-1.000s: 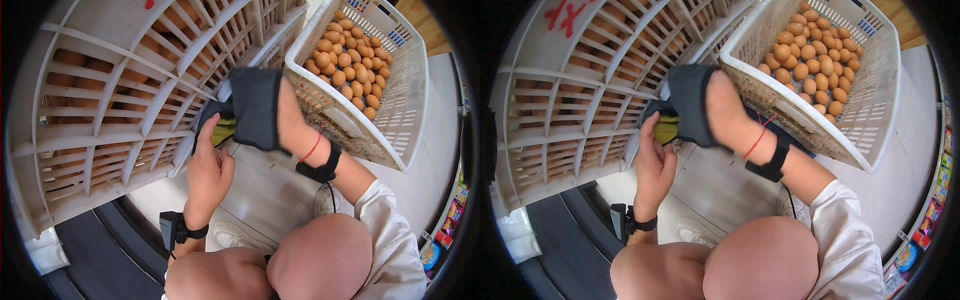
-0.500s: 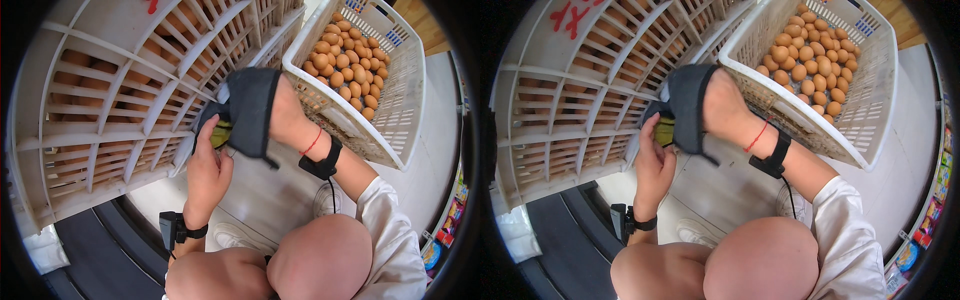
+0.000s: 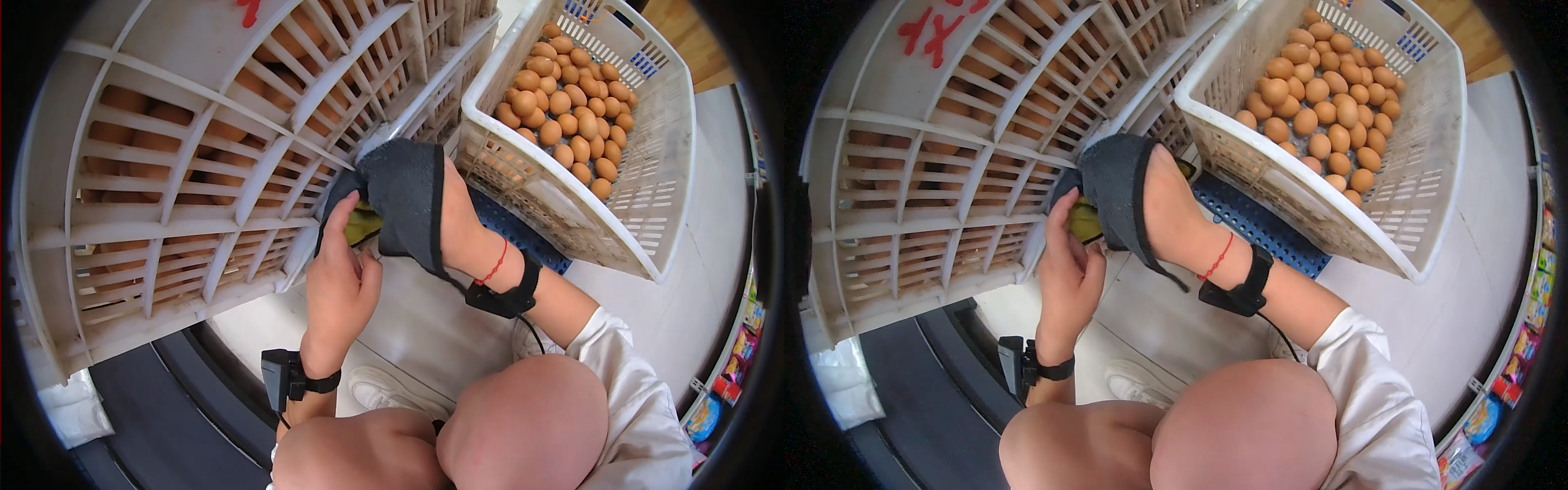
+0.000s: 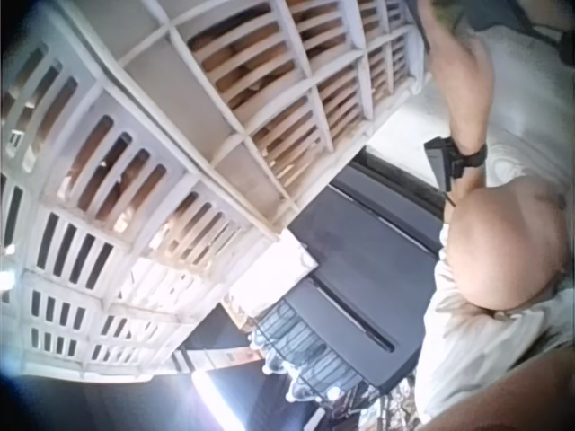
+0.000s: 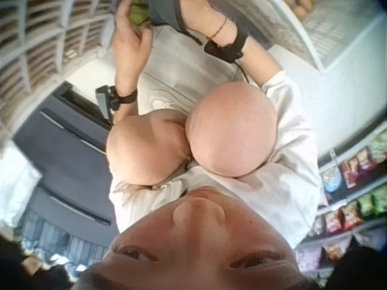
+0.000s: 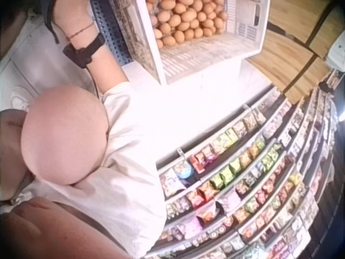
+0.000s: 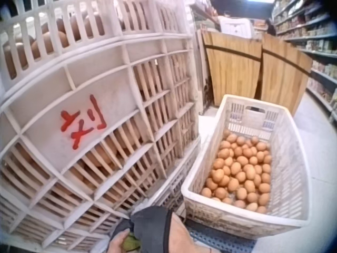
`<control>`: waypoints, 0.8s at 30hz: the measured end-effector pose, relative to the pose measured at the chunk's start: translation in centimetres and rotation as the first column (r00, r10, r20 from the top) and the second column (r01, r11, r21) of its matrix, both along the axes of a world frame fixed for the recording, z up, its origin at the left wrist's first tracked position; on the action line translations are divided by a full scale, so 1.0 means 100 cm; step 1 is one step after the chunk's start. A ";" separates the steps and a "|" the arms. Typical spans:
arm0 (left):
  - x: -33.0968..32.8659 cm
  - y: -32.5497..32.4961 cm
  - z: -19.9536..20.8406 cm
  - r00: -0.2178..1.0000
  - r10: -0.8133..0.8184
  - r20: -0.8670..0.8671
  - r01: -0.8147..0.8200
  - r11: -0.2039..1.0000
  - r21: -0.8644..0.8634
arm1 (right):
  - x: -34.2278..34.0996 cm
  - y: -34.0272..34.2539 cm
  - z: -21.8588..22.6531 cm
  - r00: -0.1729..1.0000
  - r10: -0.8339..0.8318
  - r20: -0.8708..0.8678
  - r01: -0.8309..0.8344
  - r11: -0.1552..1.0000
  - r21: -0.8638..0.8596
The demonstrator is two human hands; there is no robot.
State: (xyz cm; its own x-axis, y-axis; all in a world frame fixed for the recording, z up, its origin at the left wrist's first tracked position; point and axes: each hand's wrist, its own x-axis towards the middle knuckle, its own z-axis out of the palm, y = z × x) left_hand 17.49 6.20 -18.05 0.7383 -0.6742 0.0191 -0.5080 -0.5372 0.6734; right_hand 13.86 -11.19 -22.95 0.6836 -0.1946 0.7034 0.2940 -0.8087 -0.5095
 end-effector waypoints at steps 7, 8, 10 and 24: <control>0.000 0.001 -0.002 1.000 0.009 0.003 -0.009 1.000 -0.007 | 0.008 -0.009 -0.014 0.978 -0.016 -0.208 0.081 0.948 0.309; 0.000 -0.001 -0.002 1.000 0.004 0.000 -0.004 1.000 -0.011 | 0.012 -0.014 -0.014 0.984 0.110 -0.140 -0.039 0.900 0.434; -0.002 -0.005 -0.003 1.000 0.002 -0.011 -0.002 0.999 -0.035 | 0.019 -0.020 -0.017 0.990 0.099 -0.098 -0.058 0.933 0.354; 0.007 0.004 -0.005 0.999 -0.029 0.016 0.029 1.000 0.000 | 0.028 -0.019 -0.009 0.898 0.439 0.025 -0.231 0.421 0.877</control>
State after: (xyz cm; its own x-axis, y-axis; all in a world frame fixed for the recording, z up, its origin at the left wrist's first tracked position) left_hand 18.15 6.56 -18.53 0.7179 -0.6954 0.0310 -0.5344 -0.5221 0.6647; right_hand 16.65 -13.13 -23.85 0.9223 -0.3399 0.1839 0.2597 0.1929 -0.9462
